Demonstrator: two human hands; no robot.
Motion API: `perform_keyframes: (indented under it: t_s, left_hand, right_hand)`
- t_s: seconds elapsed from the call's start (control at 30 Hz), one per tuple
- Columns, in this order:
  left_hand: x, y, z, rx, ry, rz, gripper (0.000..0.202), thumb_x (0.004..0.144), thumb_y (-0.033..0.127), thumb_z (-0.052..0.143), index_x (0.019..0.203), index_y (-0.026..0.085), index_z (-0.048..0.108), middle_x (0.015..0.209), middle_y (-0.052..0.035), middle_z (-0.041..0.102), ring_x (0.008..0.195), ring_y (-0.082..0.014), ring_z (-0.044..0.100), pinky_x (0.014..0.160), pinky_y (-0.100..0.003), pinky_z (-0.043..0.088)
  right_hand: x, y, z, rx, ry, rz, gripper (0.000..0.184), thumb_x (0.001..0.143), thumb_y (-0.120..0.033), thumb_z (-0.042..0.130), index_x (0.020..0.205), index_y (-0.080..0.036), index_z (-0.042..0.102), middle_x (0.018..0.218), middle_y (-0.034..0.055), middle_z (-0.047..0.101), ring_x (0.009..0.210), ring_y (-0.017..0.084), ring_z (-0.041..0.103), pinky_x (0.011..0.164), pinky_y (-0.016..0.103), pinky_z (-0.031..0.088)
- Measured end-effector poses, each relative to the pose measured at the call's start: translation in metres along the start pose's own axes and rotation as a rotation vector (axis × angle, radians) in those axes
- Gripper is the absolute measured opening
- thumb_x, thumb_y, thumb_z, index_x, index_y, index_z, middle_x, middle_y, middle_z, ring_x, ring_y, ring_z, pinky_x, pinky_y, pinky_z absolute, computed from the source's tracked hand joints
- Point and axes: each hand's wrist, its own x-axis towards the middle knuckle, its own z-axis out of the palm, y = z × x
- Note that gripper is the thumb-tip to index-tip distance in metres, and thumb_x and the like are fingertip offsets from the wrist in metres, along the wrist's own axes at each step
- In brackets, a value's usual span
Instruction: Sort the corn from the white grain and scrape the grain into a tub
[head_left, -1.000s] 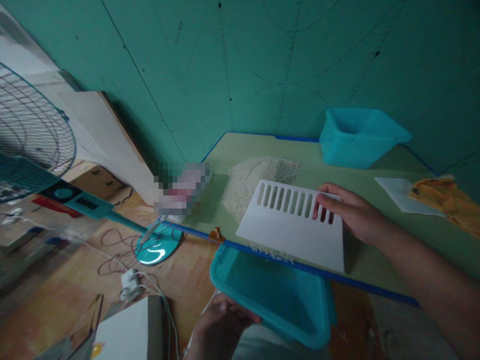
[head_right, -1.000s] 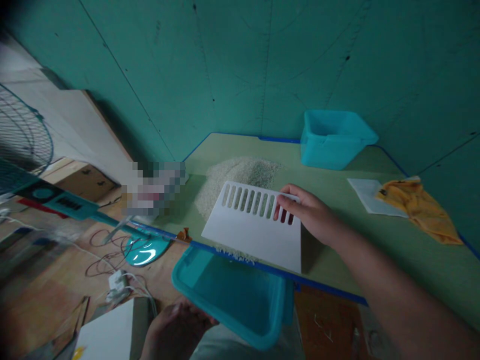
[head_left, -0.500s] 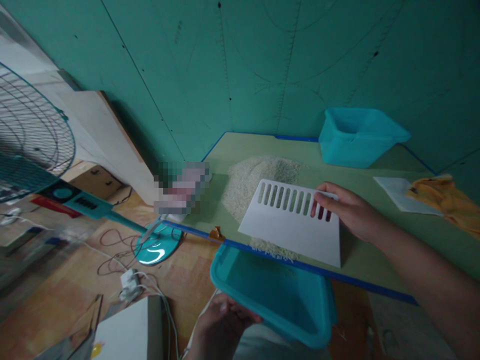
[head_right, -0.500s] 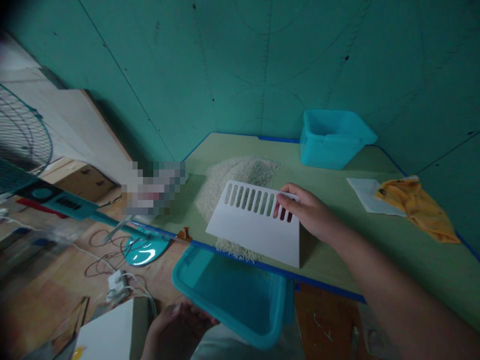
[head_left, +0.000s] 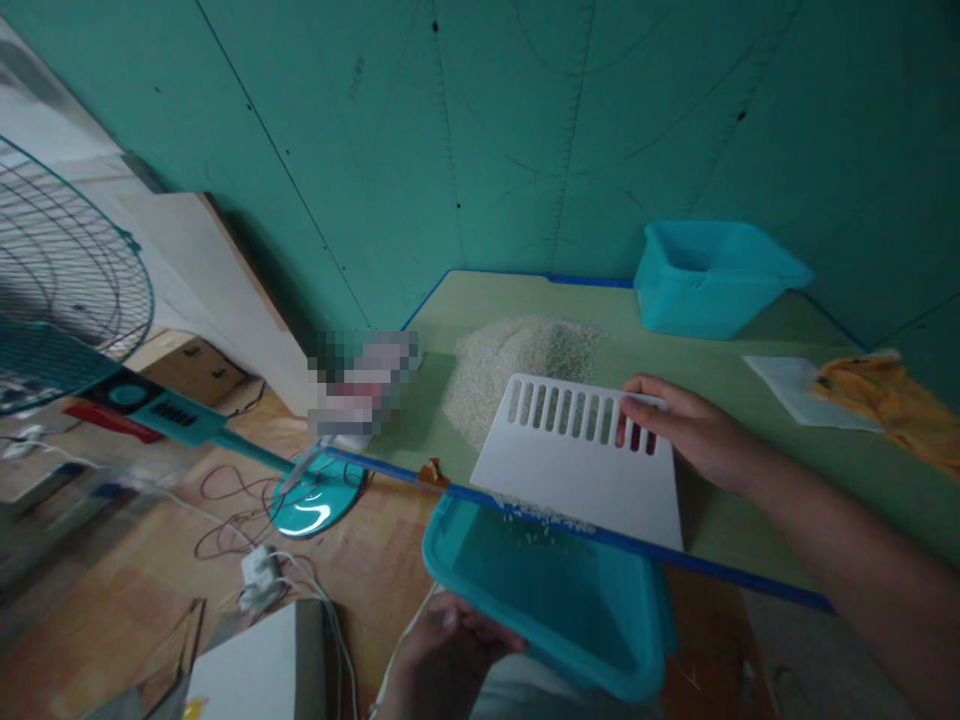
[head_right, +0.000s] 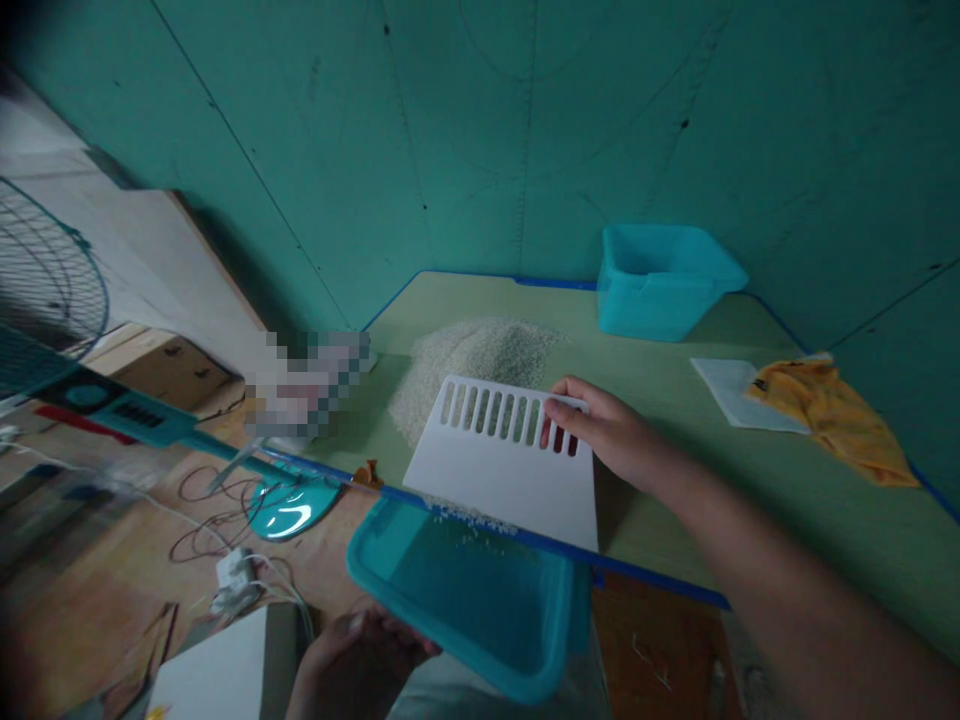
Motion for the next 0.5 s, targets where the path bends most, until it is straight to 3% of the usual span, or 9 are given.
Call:
perform_keyframes:
  t_s: [0.5]
  left_hand:
    - [0.0048, 0.0029, -0.0064, -0.013, -0.065, -0.094, 0.018, 0.075, 0.029, 0.061, 0.081, 0.016, 0.073, 0.082, -0.0057, 0.077, 0.08, -0.0194, 0.067, 0.08, -0.033, 0.044]
  right_hand:
    - [0.0034, 0.0044, -0.0082, 0.118, 0.093, -0.023, 0.035, 0.073, -0.054, 0.058, 0.074, -0.021, 0.046, 0.062, -0.0026, 0.058, 0.048, 0.009, 0.048, 0.046, 0.021, 0.034]
